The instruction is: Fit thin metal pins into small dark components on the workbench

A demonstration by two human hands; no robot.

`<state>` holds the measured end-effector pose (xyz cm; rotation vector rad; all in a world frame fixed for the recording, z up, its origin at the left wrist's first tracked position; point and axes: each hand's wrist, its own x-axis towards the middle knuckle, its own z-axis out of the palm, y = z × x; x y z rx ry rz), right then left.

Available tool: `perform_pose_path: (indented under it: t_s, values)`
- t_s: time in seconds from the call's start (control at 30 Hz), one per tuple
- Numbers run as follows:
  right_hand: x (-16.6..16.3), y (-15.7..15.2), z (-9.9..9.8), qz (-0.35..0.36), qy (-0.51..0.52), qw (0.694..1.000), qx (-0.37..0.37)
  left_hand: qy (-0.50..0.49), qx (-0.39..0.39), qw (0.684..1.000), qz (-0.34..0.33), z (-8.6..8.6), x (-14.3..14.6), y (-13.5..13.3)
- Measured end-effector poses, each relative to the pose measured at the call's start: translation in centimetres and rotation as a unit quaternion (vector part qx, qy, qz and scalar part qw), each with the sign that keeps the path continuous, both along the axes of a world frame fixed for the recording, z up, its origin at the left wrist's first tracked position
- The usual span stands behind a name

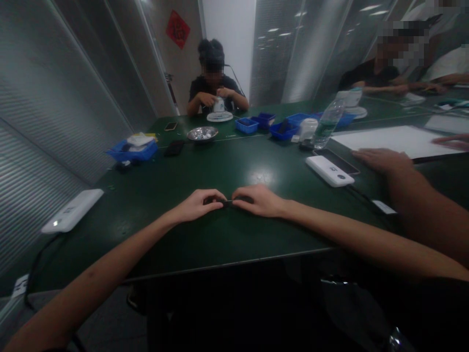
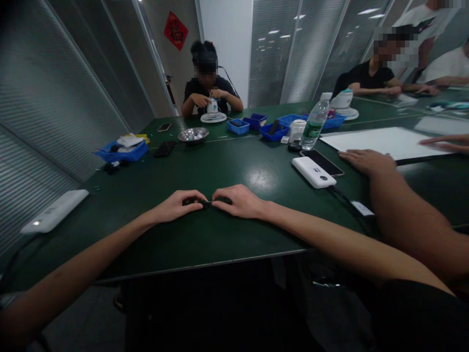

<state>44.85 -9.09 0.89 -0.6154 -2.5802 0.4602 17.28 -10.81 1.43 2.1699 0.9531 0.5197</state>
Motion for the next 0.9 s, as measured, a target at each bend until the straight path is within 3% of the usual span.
perform_pose_path:
  t_s: [0.27, 0.57, 0.73, 0.9]
  values:
    - [-0.3, -0.2, 0.0, 0.0, -0.014, 1.0, 0.009, -0.02, 0.022, 0.999, -0.012, -0.2, 1.0, -0.4]
    - [-0.3, 0.0, 0.0, -0.142, -0.039, 0.989, 0.017, -0.036, -0.014, 0.999, 0.01, -0.2, 0.1, 0.0]
    - [-0.3, 0.3, 0.1, -0.238, -0.078, 0.968, 0.0, 0.007, 0.068, 0.997, 0.036, -0.3, -0.7, 0.4]
    - [-0.1, 0.7, -0.2, -0.313, -0.082, 0.946, 0.004, 0.032, 0.149, 0.988, -0.018, 0.0, 0.7, -0.2]
